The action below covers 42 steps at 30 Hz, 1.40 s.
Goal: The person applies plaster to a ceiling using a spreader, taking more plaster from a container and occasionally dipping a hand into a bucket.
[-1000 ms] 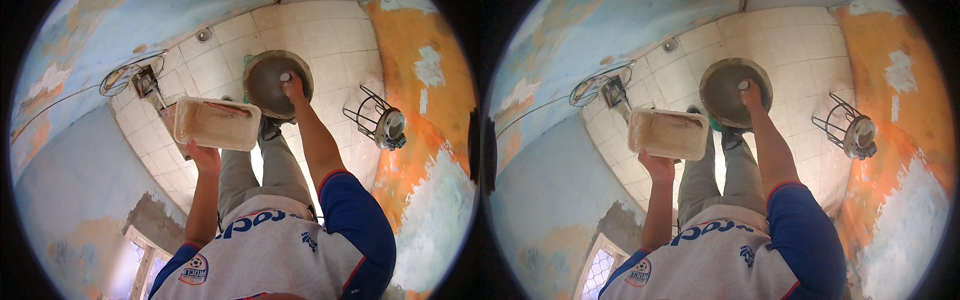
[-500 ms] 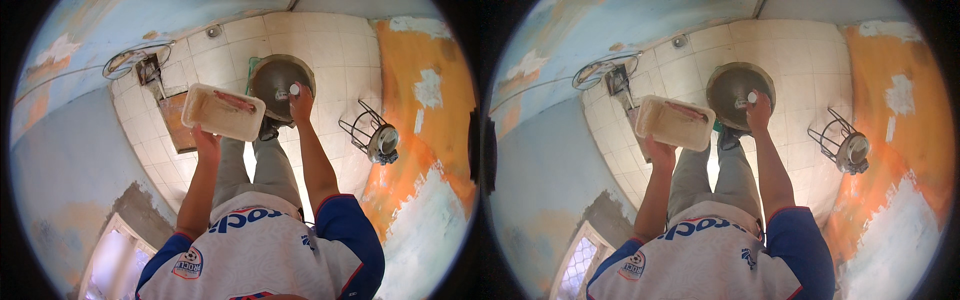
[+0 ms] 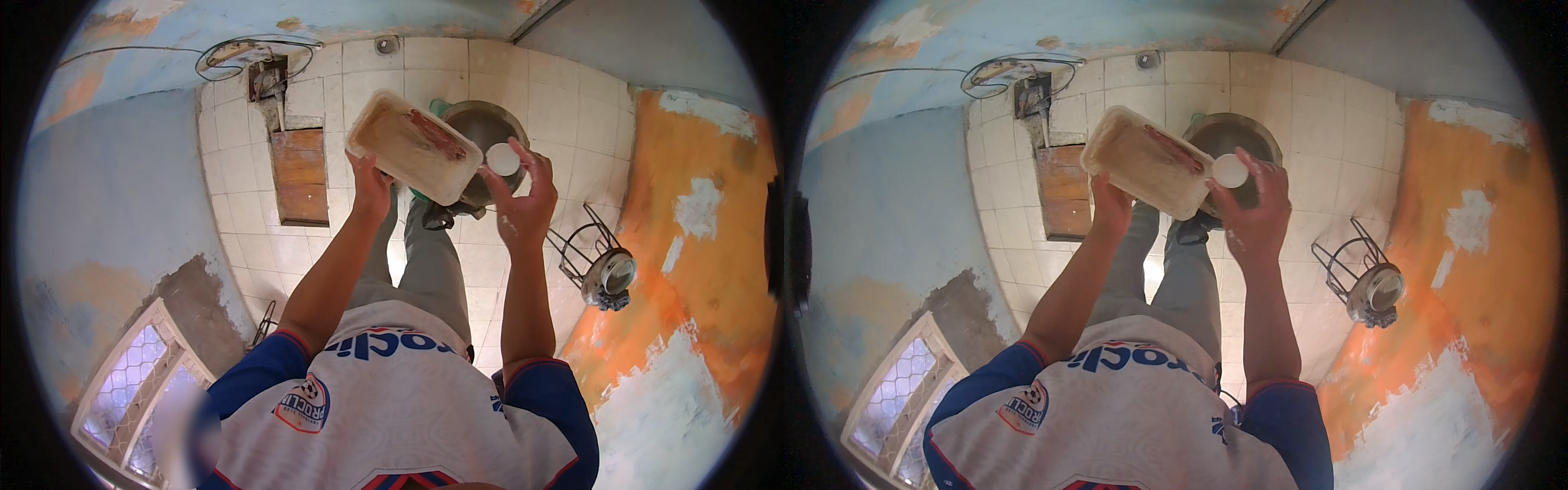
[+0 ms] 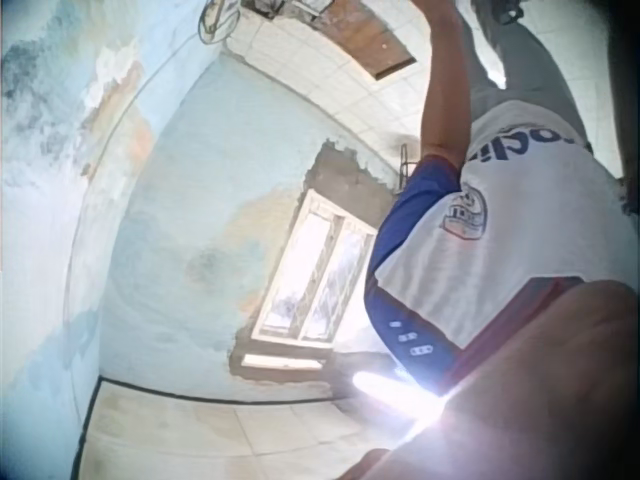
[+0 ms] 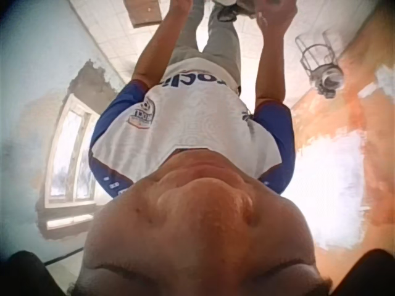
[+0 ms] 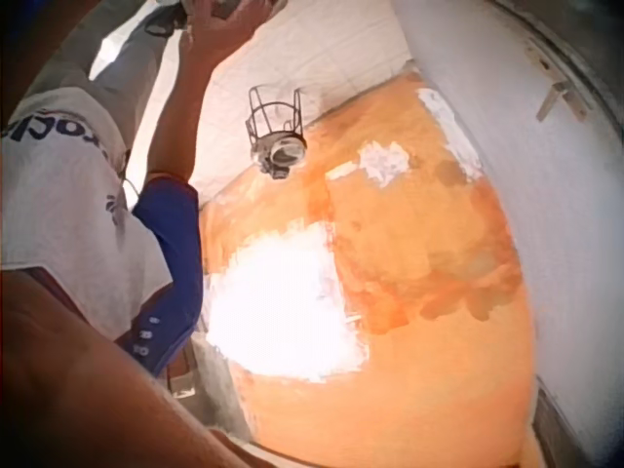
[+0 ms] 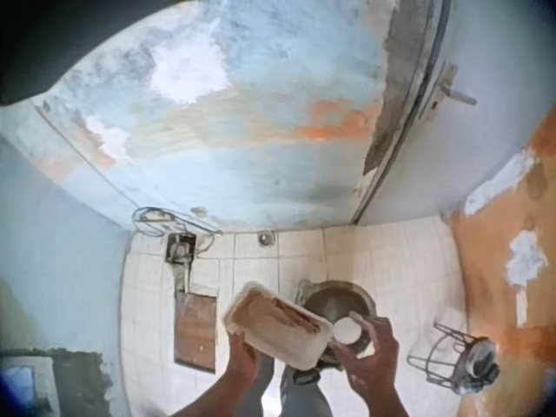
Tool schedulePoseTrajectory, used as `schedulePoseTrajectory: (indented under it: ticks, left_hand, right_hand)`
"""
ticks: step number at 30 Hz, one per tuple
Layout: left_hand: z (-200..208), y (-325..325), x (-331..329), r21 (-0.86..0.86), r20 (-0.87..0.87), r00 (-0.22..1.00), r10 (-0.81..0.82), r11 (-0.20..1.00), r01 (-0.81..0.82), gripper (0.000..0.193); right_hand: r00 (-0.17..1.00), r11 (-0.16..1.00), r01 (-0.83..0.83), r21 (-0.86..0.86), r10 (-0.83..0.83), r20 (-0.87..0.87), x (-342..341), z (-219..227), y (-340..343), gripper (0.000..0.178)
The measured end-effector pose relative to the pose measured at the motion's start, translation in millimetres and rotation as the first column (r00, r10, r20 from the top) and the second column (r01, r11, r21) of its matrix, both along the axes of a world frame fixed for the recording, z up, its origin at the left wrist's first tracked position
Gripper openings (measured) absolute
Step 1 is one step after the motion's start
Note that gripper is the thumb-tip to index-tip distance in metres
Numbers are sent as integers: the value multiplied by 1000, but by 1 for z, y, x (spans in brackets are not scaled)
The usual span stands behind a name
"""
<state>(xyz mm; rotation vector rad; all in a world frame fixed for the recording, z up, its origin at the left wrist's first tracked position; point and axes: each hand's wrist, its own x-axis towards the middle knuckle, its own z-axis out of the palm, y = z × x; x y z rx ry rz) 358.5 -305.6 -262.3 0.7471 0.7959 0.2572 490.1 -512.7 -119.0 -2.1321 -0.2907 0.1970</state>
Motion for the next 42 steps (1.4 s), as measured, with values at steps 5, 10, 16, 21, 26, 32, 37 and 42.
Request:
schedulePoseTrajectory:
  ticks: [5, 10, 16, 21, 26, 32, 37, 42]
  left_hand:
    - [23, -22, 19, 70, 29, 996, -82, 994, 80, 78]
    - [13, -39, 18, 10, 39, 997, -68, 998, 68, 73]
    - [11, -44, 10, -47, 31, 999, -14, 999, 16, 66]
    - [14, -34, -3, -41, 40, 999, 37, 999, -35, 68]
    - [58, -28, -14, -26, 3, 993, 121, 992, -121, 75]
    - [150, -24, -16, 24, -91, 989, 117, 993, -116, 68]
    - [210, -16, -23, 12, 47, 983, 175, 984, -176, 67]
    - [244, 16, -49, 38, 274, 950, 151, 985, -168, 74]
  right_hand:
    - [913, 924, -240, -298, 319, 253, -3, 15, 31, 48]
    - [844, 812, -286, -509, 465, 267, -19, 4, 41, 48]
    - [985, 965, -86, -249, 119, 121, -2, -7, -22, 53]
    - [911, 977, 163, -135, -201, -359, 9, -135, -87, 57]
    - [974, 969, 109, -220, -148, -170, 3, -98, -54, 55]
    - [865, 934, -246, -260, 333, 376, -6, 97, 18, 30]
    - [740, 800, -216, -560, 508, 441, -20, 132, 65, 25]
    - [650, 781, -280, -558, 582, 489, -28, 174, 94, 24]
